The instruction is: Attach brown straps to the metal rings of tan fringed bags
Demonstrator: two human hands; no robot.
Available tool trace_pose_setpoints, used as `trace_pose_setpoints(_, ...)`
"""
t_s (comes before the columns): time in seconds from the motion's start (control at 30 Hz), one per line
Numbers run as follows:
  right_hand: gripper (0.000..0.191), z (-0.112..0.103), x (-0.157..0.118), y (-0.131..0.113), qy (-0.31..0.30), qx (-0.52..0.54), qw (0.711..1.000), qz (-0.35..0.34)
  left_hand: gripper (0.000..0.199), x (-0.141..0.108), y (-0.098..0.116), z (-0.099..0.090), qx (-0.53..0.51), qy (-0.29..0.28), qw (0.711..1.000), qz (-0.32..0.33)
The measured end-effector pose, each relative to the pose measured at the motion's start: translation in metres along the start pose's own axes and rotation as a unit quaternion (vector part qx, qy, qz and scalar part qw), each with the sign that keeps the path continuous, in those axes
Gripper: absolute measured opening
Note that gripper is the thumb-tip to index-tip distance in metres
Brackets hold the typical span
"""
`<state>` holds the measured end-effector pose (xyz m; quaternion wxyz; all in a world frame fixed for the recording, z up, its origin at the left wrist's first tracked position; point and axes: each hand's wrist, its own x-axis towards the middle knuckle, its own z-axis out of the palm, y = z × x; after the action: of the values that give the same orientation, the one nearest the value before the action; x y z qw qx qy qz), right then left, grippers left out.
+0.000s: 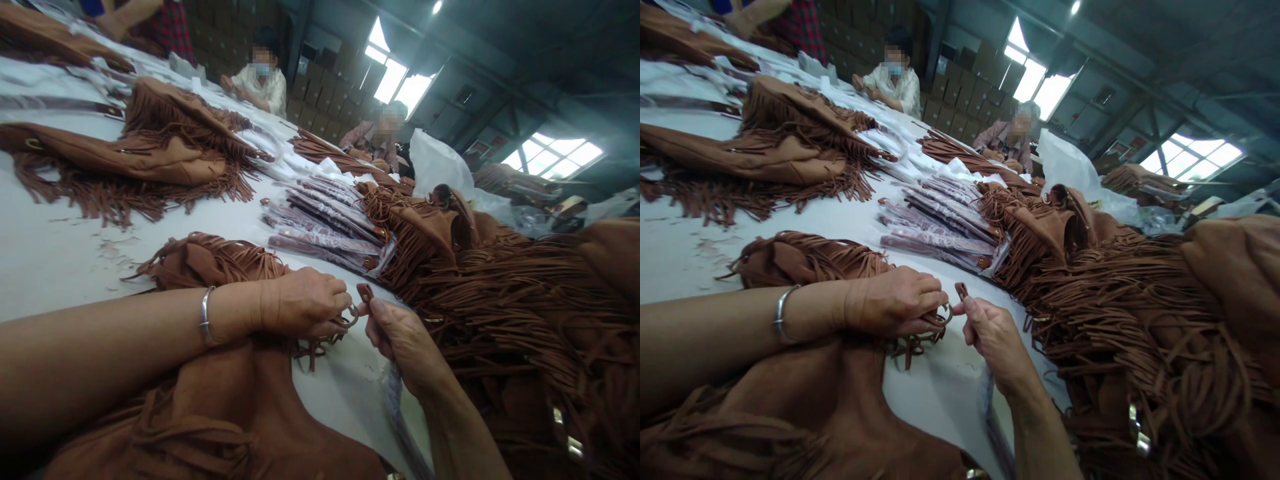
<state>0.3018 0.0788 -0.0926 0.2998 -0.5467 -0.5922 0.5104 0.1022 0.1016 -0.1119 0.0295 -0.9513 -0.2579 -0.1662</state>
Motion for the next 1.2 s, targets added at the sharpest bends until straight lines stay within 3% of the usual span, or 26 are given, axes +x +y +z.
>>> trace_pose_setpoints(0.13, 0.036, -0.005, 0.004, -0.001, 0.001, -0.036, 0.999, -0.037, 0.028, -0.001, 0.001, 0.002, 0.006, 0.011, 1.0, 0.009)
trace_pose_setpoints(0.47, 0.032, -0.008, 0.005, 0.005, 0.022, 0.001, 1.0, -0.018, 0.028, -0.002, 0.0, 0.0, -0.022, -0.003, 0.999, 0.024)
trace_pose_setpoints(0.67, 0.03, -0.007, 0.009, 0.01, -0.07, 0.013, 0.997, -0.021, 0.027, -0.004, -0.001, -0.005, -0.071, -0.015, 0.997, 0.019)
trace_pose_setpoints(0.8, 0.027, -0.005, 0.013, 0.016, -0.02, 0.058, 0.998, -0.027, 0.028, -0.005, -0.001, -0.005, -0.085, -0.02, 0.996, 0.034)
trace_pose_setpoints(1.2, 0.031, 0.001, 0.016, 0.021, -0.043, 0.088, 0.995, -0.008, 0.03, -0.007, 0.002, -0.003, -0.099, -0.045, 0.994, 0.001)
